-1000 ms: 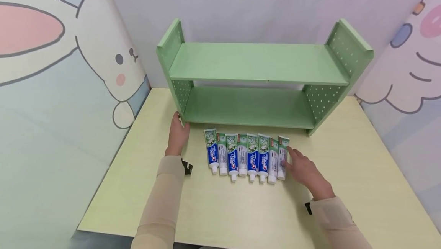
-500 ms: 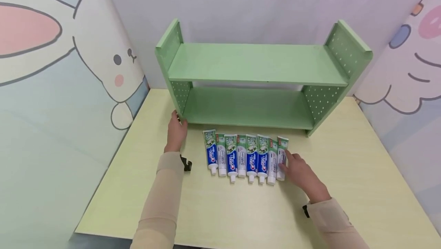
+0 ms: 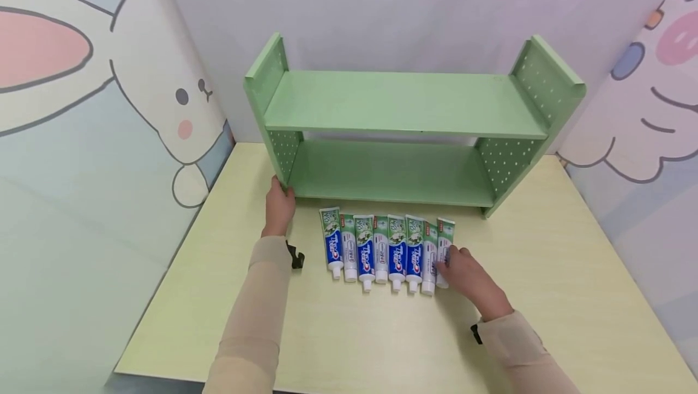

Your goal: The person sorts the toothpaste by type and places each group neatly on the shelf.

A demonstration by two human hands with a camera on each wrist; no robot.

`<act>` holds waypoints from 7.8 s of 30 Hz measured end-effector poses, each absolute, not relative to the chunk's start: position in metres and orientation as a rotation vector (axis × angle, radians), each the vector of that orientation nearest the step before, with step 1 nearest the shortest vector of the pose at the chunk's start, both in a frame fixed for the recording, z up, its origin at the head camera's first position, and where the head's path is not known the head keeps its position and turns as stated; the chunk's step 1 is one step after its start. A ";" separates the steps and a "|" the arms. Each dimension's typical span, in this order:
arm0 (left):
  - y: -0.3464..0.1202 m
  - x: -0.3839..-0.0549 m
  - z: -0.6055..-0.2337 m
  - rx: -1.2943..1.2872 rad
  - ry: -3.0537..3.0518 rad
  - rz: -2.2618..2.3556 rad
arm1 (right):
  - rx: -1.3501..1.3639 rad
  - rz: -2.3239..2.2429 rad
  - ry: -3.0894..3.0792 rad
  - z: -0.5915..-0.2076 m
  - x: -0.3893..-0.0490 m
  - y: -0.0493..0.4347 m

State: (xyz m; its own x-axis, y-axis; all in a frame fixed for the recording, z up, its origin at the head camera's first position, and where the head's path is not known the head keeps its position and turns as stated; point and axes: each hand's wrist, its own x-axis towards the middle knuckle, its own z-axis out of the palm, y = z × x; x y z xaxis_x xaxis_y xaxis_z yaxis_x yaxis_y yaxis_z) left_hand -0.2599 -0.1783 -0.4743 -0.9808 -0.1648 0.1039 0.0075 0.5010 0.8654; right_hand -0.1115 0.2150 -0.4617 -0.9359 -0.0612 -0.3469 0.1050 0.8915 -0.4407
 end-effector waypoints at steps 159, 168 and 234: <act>-0.177 -0.260 -0.482 0.160 -2.555 -1.328 | 0.010 -1.112 2.722 -0.348 -0.082 0.246; -0.177 -0.260 -0.482 0.159 -2.565 -1.318 | -0.003 -1.082 2.789 -0.330 -0.082 0.248; -0.179 -0.255 -0.484 0.149 -2.565 -1.322 | 0.024 -1.102 2.815 -0.230 -0.181 0.282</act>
